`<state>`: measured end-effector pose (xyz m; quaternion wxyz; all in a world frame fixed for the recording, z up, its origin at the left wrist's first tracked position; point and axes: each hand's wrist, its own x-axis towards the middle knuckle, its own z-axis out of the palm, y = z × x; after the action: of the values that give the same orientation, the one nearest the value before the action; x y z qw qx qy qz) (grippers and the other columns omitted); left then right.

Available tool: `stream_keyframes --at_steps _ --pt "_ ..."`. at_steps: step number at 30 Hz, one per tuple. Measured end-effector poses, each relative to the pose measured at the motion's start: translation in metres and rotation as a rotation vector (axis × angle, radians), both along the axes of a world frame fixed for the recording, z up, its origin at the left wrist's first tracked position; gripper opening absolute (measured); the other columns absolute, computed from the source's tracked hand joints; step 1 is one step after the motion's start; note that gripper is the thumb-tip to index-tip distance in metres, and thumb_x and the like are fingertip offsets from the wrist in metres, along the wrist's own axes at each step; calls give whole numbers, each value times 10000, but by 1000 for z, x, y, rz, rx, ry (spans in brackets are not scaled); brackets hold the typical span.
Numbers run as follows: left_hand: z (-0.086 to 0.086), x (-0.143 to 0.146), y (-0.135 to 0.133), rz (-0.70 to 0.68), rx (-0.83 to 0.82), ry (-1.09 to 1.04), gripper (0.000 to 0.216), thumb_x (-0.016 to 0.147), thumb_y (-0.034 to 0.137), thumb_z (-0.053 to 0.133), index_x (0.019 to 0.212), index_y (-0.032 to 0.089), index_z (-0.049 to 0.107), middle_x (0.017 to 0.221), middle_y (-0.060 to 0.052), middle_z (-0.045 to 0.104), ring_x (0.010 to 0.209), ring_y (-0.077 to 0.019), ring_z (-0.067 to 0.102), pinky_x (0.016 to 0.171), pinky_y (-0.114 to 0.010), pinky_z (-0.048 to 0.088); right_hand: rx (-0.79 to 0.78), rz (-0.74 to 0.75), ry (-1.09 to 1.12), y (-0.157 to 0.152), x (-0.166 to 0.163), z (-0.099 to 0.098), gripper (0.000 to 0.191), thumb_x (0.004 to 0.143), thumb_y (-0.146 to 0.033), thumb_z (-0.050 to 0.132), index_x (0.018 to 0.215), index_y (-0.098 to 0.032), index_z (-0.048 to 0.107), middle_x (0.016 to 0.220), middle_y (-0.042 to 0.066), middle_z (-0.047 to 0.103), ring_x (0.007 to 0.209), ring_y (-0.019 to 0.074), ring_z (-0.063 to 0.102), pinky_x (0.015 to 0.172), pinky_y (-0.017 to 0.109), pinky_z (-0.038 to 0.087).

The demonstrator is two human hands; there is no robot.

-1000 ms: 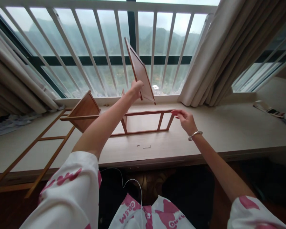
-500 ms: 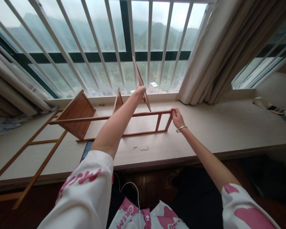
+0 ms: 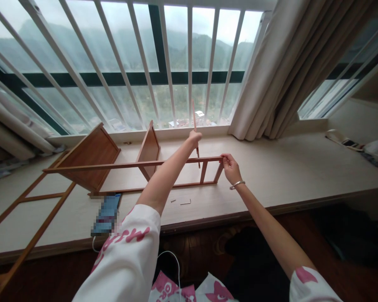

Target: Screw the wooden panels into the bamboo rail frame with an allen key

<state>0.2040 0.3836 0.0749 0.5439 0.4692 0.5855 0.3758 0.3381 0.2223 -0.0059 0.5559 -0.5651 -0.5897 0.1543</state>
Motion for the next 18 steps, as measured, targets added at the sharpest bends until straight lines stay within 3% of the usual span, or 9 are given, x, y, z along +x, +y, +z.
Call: stream_keyframes --at_steps 7,18 --pt "-10 12 -8 -7 -71 165 434 686 116 549 1099 121 415 923 -131 481 883 -243 515 664 -342 431 -9 -6 1 -4 -1 2 299 862 -419 346 972 -229 549 776 28 586 701 170 536 656 297 434" --pt "-26 34 -8 -51 -110 233 512 671 134 563 1150 104 385 985 -152 469 952 -273 495 708 -371 440 8 24 9 -14 1 7 296 851 -423 377 958 -224 568 845 39 611 743 175 566 693 316 448"
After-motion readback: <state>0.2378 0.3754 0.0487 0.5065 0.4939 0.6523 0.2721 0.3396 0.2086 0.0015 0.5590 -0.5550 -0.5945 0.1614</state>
